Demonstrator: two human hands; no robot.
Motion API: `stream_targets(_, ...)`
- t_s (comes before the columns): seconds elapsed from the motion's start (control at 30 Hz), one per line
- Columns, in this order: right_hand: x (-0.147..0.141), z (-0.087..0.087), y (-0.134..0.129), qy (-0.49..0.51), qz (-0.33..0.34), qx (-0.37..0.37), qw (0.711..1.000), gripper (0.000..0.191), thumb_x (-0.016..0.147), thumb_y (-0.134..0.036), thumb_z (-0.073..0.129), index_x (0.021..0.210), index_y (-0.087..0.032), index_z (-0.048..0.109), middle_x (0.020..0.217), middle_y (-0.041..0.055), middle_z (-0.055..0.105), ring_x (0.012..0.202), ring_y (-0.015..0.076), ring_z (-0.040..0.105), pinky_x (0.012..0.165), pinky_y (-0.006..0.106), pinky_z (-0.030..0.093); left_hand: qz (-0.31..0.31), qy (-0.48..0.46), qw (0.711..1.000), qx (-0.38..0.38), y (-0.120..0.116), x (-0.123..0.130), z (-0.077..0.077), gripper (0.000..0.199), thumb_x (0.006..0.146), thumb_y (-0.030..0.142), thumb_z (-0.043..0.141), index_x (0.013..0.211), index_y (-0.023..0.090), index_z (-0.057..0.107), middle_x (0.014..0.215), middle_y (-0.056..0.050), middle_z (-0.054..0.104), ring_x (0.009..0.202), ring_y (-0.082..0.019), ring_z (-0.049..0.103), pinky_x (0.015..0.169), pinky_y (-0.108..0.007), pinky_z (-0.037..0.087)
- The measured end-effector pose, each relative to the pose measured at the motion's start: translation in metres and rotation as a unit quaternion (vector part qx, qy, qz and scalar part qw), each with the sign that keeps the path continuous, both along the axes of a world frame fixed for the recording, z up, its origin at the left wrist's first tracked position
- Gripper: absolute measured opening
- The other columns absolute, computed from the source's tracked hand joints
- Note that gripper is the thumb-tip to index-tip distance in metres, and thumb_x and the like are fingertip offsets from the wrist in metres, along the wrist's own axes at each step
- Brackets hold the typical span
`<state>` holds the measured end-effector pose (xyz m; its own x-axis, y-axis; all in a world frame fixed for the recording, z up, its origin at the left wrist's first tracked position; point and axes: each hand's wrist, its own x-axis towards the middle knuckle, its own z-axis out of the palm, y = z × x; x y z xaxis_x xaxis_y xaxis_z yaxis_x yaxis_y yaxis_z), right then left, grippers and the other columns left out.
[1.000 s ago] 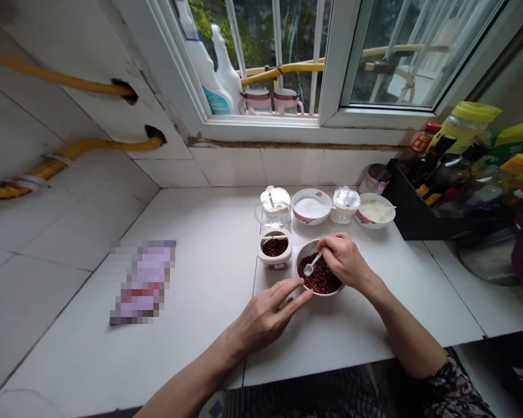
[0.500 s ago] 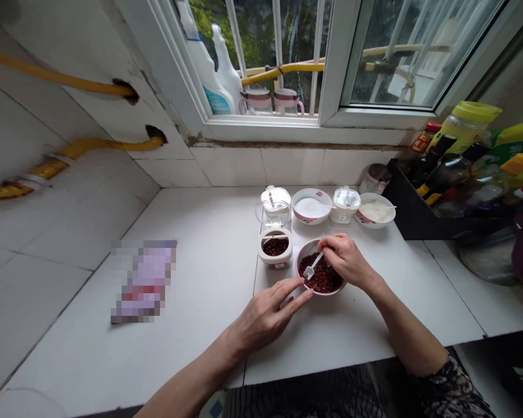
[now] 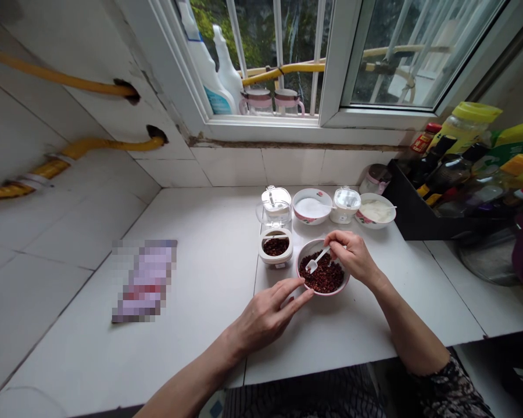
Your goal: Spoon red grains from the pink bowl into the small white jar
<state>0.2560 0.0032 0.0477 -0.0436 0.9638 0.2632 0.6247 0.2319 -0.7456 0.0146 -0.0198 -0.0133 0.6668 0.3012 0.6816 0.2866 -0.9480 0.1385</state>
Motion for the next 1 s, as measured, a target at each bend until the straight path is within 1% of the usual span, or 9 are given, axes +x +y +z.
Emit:
stream_targets(0.2, 0.000, -0.001, 0.001, -0.004, -0.015, 0.008, 1.000, 0.021, 0.080, -0.018, 0.045, 0.069, -0.021, 0.063, 0.053, -0.0023, 0.058, 0.062, 0.0168, 0.058, 0.076, 0.031, 0.044, 0.002, 0.002, 1.000, -0.001, 0.000, 0.000, -0.001, 0.043, 0.094, 0.002, 0.043, 0.132, 0.017, 0.056, 0.124, -0.013, 0.060, 0.114, -0.021, 0.062, 0.085, -0.032, 0.062)
stream_targets(0.27, 0.000, -0.001, 0.001, 0.014, -0.018, 0.000, 1.000, 0.020, 0.079, -0.018, 0.046, 0.069, -0.021, 0.063, 0.053, -0.0026, 0.057, 0.060, 0.0160, 0.057, 0.073, 0.030, 0.044, 0.000, 0.003, 1.000, -0.003, 0.000, -0.001, -0.001, 0.044, 0.093, 0.002, 0.043, 0.132, 0.017, 0.056, 0.124, -0.013, 0.060, 0.114, -0.021, 0.062, 0.085, -0.033, 0.063)
stream_targets(0.4, -0.001, -0.001, 0.001, 0.111, -0.020, -0.065, 0.991, 0.016, 0.077, -0.023, 0.047, 0.072, -0.020, 0.062, 0.052, -0.0038, 0.054, 0.051, 0.0133, 0.053, 0.057, 0.026, 0.042, -0.003, 0.001, 1.000, -0.002, 0.000, 0.000, -0.001, 0.043, 0.093, 0.002, 0.043, 0.131, 0.016, 0.057, 0.124, -0.014, 0.059, 0.114, -0.021, 0.062, 0.085, -0.033, 0.063)
stream_targets(0.5, 0.000, 0.000, 0.002, 0.165, -0.030, -0.089, 0.982, 0.015, 0.075, -0.026, 0.050, 0.072, -0.019, 0.063, 0.052, -0.0039, 0.055, 0.050, 0.0124, 0.053, 0.055, 0.025, 0.042, -0.004, 0.000, 1.000, -0.001, 0.000, 0.000, 0.001, 0.042, 0.093, 0.001, 0.043, 0.129, 0.015, 0.058, 0.124, -0.014, 0.059, 0.113, -0.021, 0.062, 0.085, -0.033, 0.063)
stream_targets(0.67, -0.002, 0.003, 0.006, 0.256, -0.032, -0.094, 0.962, 0.016, 0.074, -0.032, 0.059, 0.075, -0.018, 0.065, 0.054, -0.0032, 0.058, 0.049, 0.0119, 0.054, 0.055, 0.026, 0.046, -0.006, -0.009, 1.000, 0.005, 0.000, 0.001, 0.002, 0.040, 0.092, 0.000, 0.045, 0.126, 0.013, 0.059, 0.123, -0.015, 0.059, 0.112, -0.021, 0.062, 0.084, -0.033, 0.063)
stream_targets(0.77, -0.010, 0.006, 0.006, 0.289, -0.033, -0.073, 0.954, 0.021, 0.078, -0.037, 0.062, 0.084, -0.018, 0.066, 0.062, -0.0007, 0.064, 0.055, 0.0132, 0.059, 0.059, 0.028, 0.051, -0.006, -0.004, 1.000, 0.006, 0.000, 0.001, 0.002, 0.040, 0.092, 0.000, 0.044, 0.127, 0.013, 0.059, 0.123, -0.015, 0.059, 0.112, -0.021, 0.062, 0.085, -0.033, 0.062)
stream_targets(0.83, -0.020, 0.009, 0.004, 0.279, -0.034, -0.042, 0.959, 0.021, 0.083, -0.037, 0.060, 0.089, -0.018, 0.066, 0.068, 0.0015, 0.068, 0.059, 0.0146, 0.063, 0.063, 0.030, 0.053, -0.005, -0.002, 1.000, 0.007, 0.000, 0.000, 0.002, 0.041, 0.092, 0.000, 0.044, 0.127, 0.013, 0.059, 0.123, -0.015, 0.059, 0.112, -0.021, 0.062, 0.085, -0.033, 0.062)
stream_targets(0.9, -0.031, 0.010, 0.001, 0.227, -0.033, 0.010, 0.973, 0.018, 0.089, -0.033, 0.055, 0.093, -0.019, 0.066, 0.073, 0.0030, 0.071, 0.065, 0.0161, 0.066, 0.071, 0.033, 0.054, -0.005, -0.002, 1.000, 0.008, 0.000, 0.001, 0.002, 0.041, 0.091, -0.001, 0.044, 0.127, 0.013, 0.059, 0.123, -0.016, 0.060, 0.113, -0.022, 0.062, 0.085, -0.034, 0.062)
stream_targets(1.0, -0.043, 0.007, -0.002, 0.076, 0.008, 0.128, 0.989, 0.018, 0.094, -0.021, 0.048, 0.095, -0.020, 0.066, 0.075, 0.0031, 0.073, 0.072, 0.0173, 0.068, 0.090, 0.040, 0.050, -0.005, -0.003, 1.000, 0.009, 0.000, 0.002, 0.003, 0.041, 0.091, -0.001, 0.044, 0.126, 0.012, 0.059, 0.122, -0.016, 0.061, 0.113, -0.022, 0.062, 0.084, -0.034, 0.062)
